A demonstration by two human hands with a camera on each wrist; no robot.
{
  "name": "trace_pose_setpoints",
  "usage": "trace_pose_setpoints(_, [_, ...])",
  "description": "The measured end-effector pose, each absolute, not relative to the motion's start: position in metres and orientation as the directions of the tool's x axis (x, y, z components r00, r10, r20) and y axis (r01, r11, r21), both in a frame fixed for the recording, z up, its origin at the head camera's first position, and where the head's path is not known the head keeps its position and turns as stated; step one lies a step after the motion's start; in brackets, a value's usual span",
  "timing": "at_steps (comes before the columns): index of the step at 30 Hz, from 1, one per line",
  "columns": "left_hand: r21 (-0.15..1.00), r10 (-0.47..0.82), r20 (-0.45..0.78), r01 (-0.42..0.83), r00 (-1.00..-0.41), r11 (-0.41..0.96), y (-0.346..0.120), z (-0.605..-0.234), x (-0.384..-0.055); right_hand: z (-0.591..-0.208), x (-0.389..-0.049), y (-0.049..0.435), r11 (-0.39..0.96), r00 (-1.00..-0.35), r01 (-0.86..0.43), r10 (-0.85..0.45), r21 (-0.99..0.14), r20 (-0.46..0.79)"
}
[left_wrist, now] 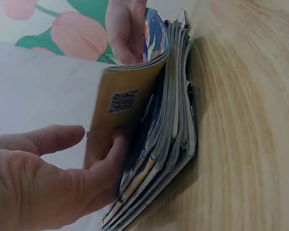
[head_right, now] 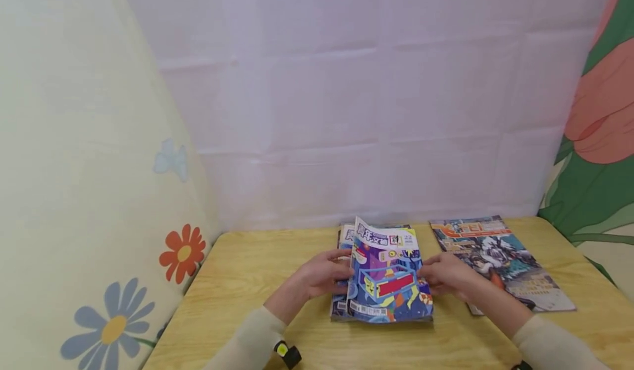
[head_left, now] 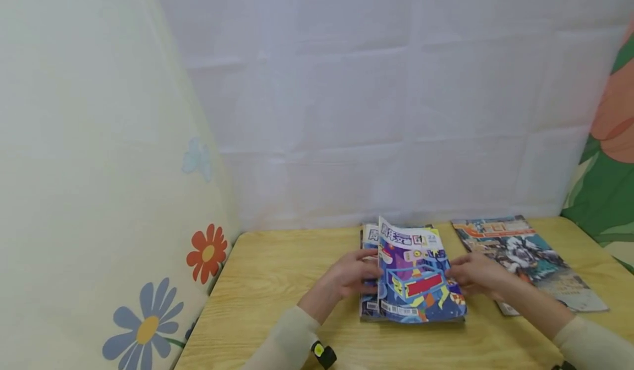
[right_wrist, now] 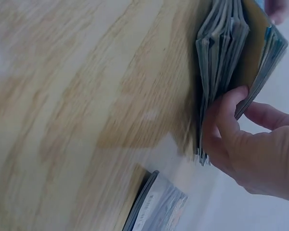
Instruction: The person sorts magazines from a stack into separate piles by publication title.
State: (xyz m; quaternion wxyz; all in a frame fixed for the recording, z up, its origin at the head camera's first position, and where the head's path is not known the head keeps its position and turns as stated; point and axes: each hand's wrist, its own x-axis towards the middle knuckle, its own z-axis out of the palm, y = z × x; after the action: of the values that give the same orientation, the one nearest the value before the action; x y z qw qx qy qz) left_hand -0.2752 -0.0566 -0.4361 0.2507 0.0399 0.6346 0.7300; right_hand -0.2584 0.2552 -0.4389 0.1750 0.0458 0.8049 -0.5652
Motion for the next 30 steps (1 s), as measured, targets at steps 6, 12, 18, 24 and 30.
trace_pose_setpoints(6, [0.953,0.483,-0.235,-0.298,-0.844,-0.058,-0.053,-0.436,-0.271,-0.438,-0.257,0.264,0.302,-0.922,0.320,-0.119,-0.898,-0.368])
trace_pose_setpoints(12, [0.963,0.459,-0.223,-0.267,-0.860,-0.032,-0.054,-0.441,-0.270,-0.438,-0.256,0.271,0.238,-0.905,0.370,-0.124,-0.898,-0.406])
trace_pose_setpoints(18, [0.964,0.436,-0.239,-0.264,-0.868,0.003,-0.058,-0.443,-0.271,-0.439,-0.255,0.273,0.183,-0.900,0.384,-0.147,-0.905,-0.411])
trace_pose_setpoints(24, [0.963,0.420,-0.251,-0.268,-0.872,0.020,-0.062,-0.444,-0.272,-0.434,-0.253,0.271,0.159,-0.899,0.384,-0.157,-0.909,-0.408])
trace_pose_setpoints(30, [0.962,0.407,-0.255,-0.271,-0.877,0.018,-0.066,-0.441,-0.271,-0.432,-0.253,0.268,0.137,-0.901,0.376,-0.176,-0.916,-0.397])
